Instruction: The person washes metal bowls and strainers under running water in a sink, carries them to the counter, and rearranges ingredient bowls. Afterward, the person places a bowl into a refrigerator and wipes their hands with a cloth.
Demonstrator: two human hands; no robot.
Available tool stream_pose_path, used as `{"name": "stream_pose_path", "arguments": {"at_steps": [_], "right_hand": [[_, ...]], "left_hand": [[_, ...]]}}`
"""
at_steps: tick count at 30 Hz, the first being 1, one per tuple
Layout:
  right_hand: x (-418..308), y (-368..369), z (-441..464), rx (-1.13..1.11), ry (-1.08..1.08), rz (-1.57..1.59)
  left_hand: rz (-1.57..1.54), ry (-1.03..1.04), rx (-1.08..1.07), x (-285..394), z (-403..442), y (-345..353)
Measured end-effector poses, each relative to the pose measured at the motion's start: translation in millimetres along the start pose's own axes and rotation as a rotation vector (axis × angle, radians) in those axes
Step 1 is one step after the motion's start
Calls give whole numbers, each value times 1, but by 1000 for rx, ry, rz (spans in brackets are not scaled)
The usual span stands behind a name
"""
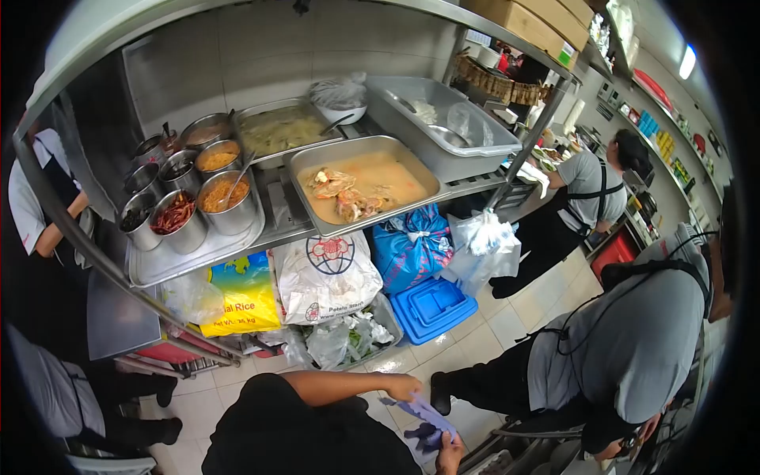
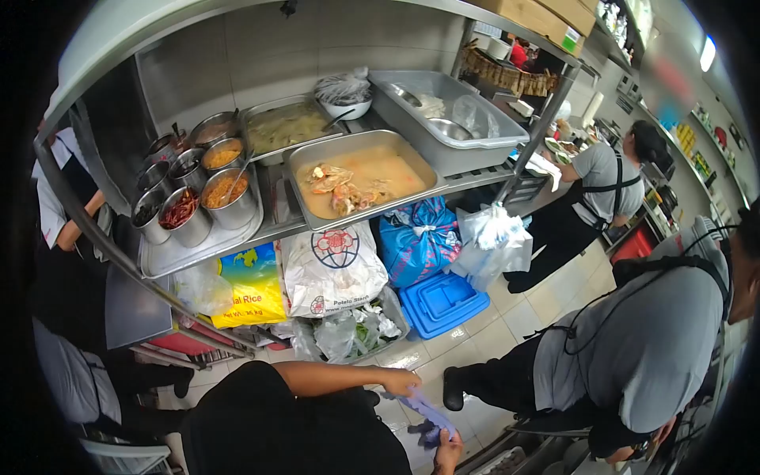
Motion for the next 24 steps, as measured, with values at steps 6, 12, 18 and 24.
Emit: {"name": "stream_pose_path", "arguments": {"at_steps": [6,12,18,24], "right_hand": [[42,-17,26,-60,51,257],[95,-64,28,176,92,248],[44,-69,-26,85,185,485],[-9,-91,-13,92,127,1004]], "left_hand": [[-103,-556,-376,-32,-74,0],[-571,-935,-662,-98,-154,80],[-93,-1036,-716,-45,-146,44],[-176,-133,-11,37,29,23]]}}
Point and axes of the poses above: each hand's wrist, its own z-axis towards the middle knuckle, its own y-axis out of the palm, x = y × z, the point moved 5 cm from there along z, towards the middle knuckle, and after that the axes turned 3 degrees about y, right-handed, at the moved point
